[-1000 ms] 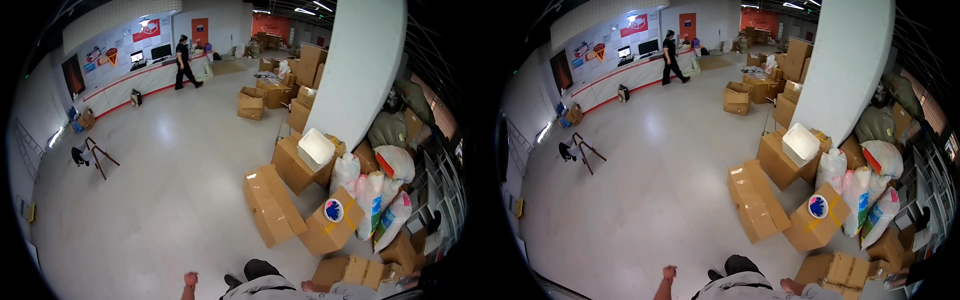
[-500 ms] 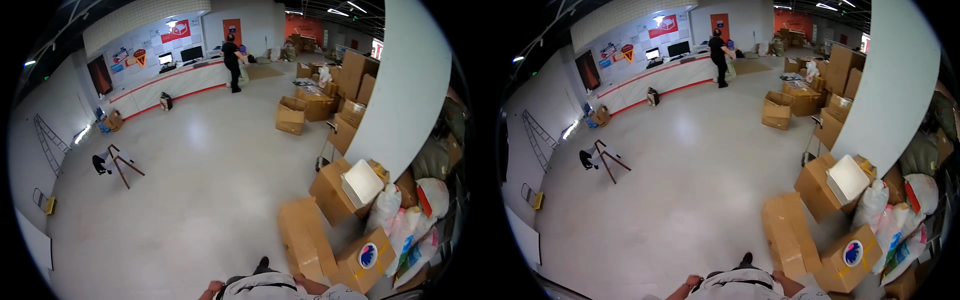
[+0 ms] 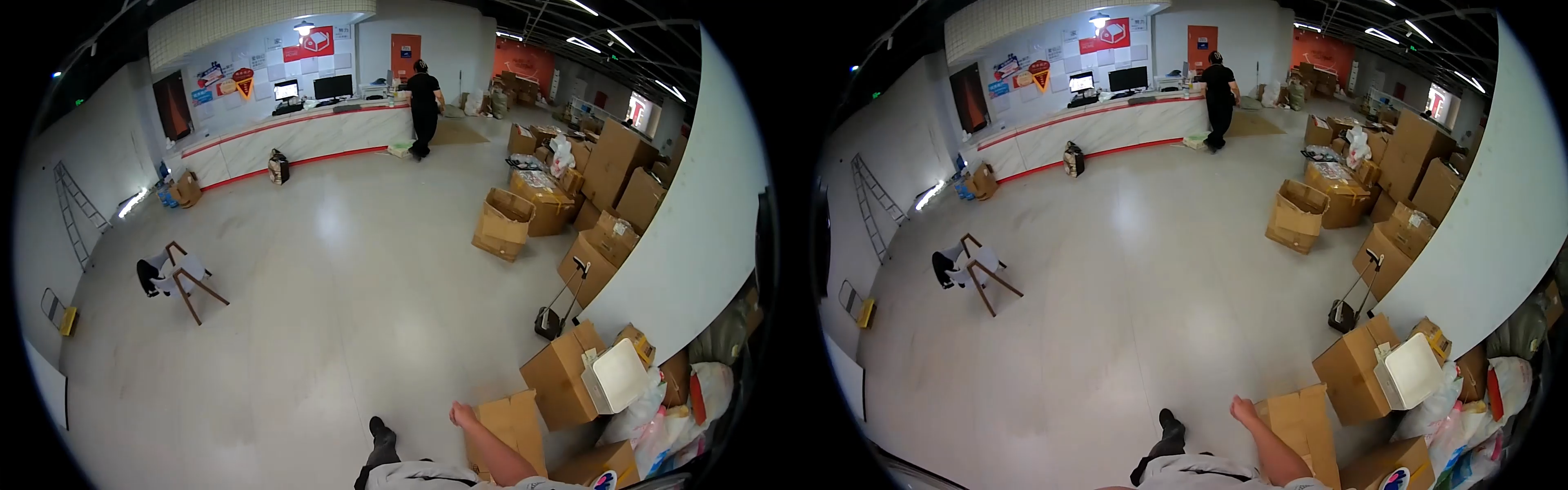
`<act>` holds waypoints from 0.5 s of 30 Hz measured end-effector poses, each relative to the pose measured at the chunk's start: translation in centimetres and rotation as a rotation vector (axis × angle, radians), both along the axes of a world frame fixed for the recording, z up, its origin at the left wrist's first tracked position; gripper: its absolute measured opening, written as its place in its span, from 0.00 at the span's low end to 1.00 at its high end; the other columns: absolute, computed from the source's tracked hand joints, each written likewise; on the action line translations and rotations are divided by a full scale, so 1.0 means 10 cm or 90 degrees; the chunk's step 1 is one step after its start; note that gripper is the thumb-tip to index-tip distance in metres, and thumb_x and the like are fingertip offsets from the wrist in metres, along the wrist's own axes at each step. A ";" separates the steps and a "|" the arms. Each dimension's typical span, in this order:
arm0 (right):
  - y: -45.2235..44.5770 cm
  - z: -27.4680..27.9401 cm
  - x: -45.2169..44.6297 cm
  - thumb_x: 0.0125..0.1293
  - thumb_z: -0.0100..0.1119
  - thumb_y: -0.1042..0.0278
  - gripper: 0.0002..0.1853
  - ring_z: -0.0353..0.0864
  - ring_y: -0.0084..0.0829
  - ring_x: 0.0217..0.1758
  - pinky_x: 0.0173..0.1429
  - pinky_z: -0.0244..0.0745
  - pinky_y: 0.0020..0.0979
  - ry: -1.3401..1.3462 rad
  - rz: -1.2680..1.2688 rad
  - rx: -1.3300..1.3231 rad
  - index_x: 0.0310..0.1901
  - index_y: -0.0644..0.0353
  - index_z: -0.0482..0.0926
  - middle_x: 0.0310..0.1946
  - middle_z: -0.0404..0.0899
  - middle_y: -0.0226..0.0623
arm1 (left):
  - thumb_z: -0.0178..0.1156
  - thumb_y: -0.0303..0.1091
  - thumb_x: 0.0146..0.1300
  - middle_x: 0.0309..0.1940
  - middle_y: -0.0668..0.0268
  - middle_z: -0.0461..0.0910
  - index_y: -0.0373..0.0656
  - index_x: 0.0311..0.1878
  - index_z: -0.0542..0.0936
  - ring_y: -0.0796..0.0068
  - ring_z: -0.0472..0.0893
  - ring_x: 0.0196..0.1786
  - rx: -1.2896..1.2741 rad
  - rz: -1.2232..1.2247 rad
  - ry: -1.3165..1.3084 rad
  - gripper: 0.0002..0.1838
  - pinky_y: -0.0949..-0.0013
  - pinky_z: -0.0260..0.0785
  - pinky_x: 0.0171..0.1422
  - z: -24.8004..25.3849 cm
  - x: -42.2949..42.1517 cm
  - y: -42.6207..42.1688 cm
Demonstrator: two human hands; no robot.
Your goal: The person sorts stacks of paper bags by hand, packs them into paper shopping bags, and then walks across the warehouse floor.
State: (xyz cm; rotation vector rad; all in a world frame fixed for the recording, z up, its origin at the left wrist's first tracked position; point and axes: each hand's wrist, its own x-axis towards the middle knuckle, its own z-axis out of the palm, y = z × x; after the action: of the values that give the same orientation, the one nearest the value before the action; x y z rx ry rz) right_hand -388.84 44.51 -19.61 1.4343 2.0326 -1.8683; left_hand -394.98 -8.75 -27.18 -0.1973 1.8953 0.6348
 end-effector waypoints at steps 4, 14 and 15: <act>0.11 -0.65 0.70 0.71 0.48 0.53 0.26 0.78 0.37 0.21 0.29 0.72 0.41 -0.192 0.154 -0.008 0.16 0.56 0.78 0.14 0.75 0.38 | 0.57 0.49 0.67 0.40 0.61 0.91 0.49 0.45 0.90 0.62 0.90 0.40 0.140 -0.735 0.301 0.18 0.58 0.82 0.46 -0.46 -1.61 0.74; 0.60 -0.34 -0.27 0.77 0.41 0.36 0.37 0.85 0.38 0.29 0.41 0.80 0.42 -0.349 -0.132 -0.076 0.26 0.60 0.87 0.24 0.86 0.42 | 0.60 0.38 0.68 0.24 0.63 0.86 0.41 0.36 0.90 0.73 0.85 0.29 0.352 -0.027 0.304 0.13 0.66 0.78 0.37 0.62 -5.44 4.11; 0.71 -0.35 -0.50 0.77 0.41 0.36 0.38 0.85 0.38 0.28 0.40 0.80 0.42 -0.336 -0.150 -0.078 0.25 0.60 0.86 0.23 0.85 0.41 | 0.59 0.37 0.68 0.24 0.63 0.86 0.41 0.36 0.90 0.74 0.85 0.28 0.371 -0.025 0.312 0.13 0.67 0.78 0.36 0.66 -5.63 4.31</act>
State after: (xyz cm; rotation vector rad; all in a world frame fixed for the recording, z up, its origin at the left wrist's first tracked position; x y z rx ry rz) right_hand -393.82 51.59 -23.07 1.9387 1.5320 -1.4312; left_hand -451.31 34.33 -20.54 0.4036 2.0678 1.2601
